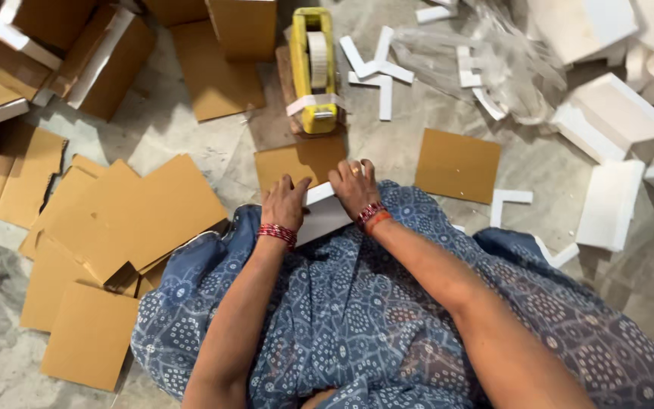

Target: The person sits on the floor and assembles small cardboard boxes by inserting white foam corner pieces into the box flaps. They use a handheld tape dispenser to secure the foam pieces in place. The person repeatedly picks up flat cardboard sheets and foam pieces, inserts the foam, and tapes them down.

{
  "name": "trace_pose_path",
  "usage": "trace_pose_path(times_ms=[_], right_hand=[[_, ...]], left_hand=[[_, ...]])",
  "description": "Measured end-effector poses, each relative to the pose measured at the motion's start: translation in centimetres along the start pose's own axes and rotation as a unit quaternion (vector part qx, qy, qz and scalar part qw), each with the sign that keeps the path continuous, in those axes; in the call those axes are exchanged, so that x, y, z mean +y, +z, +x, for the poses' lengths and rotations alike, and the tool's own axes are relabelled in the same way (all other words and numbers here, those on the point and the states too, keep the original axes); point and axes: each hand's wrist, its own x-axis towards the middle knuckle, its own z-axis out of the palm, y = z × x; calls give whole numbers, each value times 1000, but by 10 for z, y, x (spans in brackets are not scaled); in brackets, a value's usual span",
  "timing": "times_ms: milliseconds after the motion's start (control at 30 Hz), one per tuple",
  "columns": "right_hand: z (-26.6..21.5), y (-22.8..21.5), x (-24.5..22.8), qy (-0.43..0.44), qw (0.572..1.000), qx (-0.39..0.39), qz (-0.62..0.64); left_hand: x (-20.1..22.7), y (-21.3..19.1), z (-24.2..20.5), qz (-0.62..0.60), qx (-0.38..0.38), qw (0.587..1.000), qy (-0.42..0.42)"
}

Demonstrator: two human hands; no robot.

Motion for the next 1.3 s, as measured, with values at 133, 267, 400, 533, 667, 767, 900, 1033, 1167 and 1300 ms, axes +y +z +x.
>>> trace_pose_path(times_ms=[133,267,400,533,667,767,900,1033,1167,1300], right_hand=[[3,-1,10,-18,998,24,54],[-14,0,62,-11,954,110,277],[-41,31,201,174,968,-62,168],[-74,54,282,249,958,-136,37],[-72,30,297,277,935,-222,12],[-77,15,282,302,910,-284,-1],[-81,-3,311,326,892,-312,6],[-84,-33,324,235,947,-100,197],[-60,-89,246,131,949,-174,226],[-26,-52,95,-140,942,-128,275]], left_hand=[[-9,35,-4,-29,38,998,43],[-19,32,7,5,41,999,17],[-18,21,23,13,26,999,24],[-16,12,28,5,27,999,31],[-18,16,35,2,26,999,38],[-17,16,26,-9,16,999,36],[-17,15,28,0,10,1000,28],[-28,25,30,-25,-7,999,36],[-42,45,36,-52,-7,997,62],[-46,53,47,12,-65,997,39]])
